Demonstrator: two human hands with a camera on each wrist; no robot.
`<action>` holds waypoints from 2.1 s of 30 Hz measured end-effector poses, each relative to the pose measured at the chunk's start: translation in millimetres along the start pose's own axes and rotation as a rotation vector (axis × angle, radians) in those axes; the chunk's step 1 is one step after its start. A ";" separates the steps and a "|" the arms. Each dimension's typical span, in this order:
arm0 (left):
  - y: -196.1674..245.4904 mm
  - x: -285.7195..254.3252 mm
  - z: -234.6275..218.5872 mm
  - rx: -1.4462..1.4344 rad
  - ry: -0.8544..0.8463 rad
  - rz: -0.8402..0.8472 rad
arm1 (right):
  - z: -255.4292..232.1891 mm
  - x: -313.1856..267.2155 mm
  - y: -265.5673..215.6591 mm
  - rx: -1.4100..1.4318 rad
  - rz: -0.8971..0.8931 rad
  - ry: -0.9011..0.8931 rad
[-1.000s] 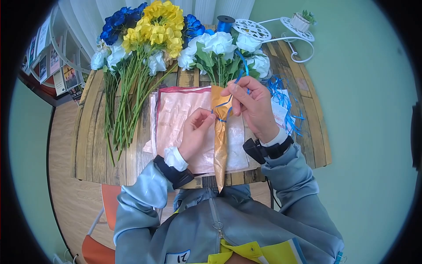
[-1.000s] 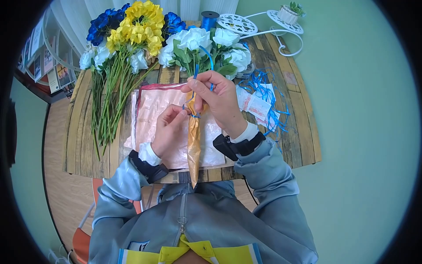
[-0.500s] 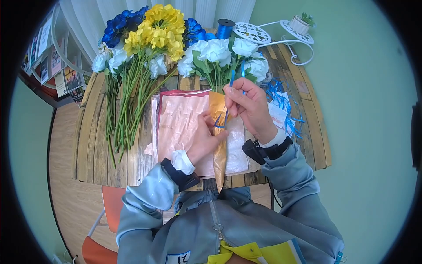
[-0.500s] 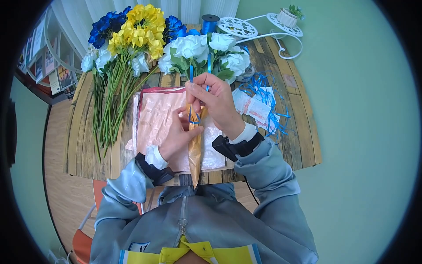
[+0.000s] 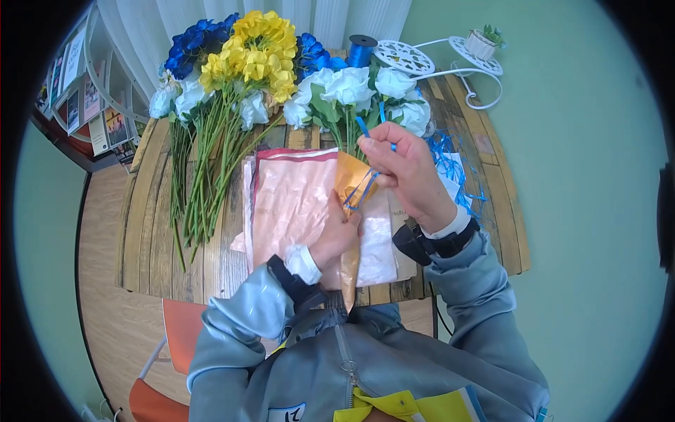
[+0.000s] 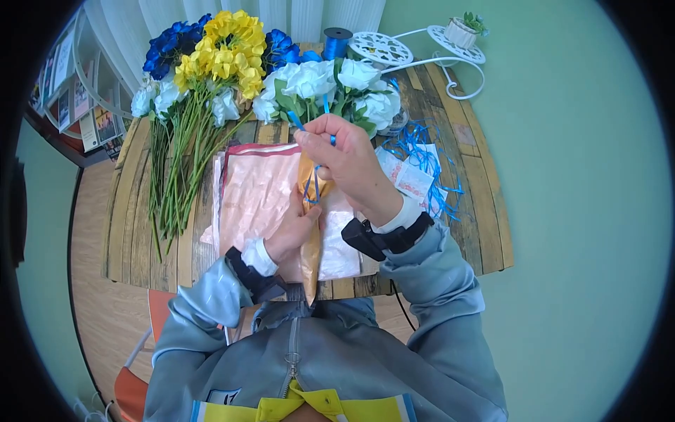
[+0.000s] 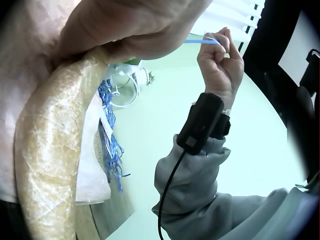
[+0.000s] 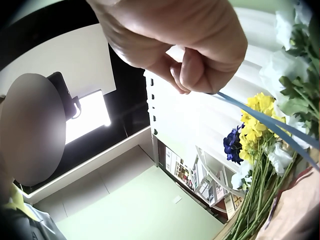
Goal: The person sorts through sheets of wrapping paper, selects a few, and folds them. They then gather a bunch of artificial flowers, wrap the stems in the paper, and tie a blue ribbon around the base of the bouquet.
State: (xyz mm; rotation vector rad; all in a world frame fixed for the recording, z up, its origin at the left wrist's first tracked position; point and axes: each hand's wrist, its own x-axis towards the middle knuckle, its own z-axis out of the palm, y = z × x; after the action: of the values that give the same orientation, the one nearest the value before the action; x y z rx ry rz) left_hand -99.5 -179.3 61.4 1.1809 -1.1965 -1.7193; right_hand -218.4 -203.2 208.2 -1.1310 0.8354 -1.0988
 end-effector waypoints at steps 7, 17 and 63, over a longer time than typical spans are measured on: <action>29.1 -21.2 -2.6 0.642 0.448 0.750 | 0.6 -1.9 1.1 -0.086 -0.052 -0.045; 35.3 0.3 -13.1 0.440 -0.041 0.585 | -12.7 11.6 -0.7 0.051 -0.185 0.016; 66.9 -15.4 -46.9 0.175 -0.218 0.146 | -29.1 -7.5 98.6 -0.883 -0.042 -0.164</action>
State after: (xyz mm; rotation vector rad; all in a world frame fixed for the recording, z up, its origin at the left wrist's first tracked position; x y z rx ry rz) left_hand -46.5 -199.7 122.1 0.9954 -1.5533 -1.6918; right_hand -223.7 -198.6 105.4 -1.9403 1.2115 -0.6405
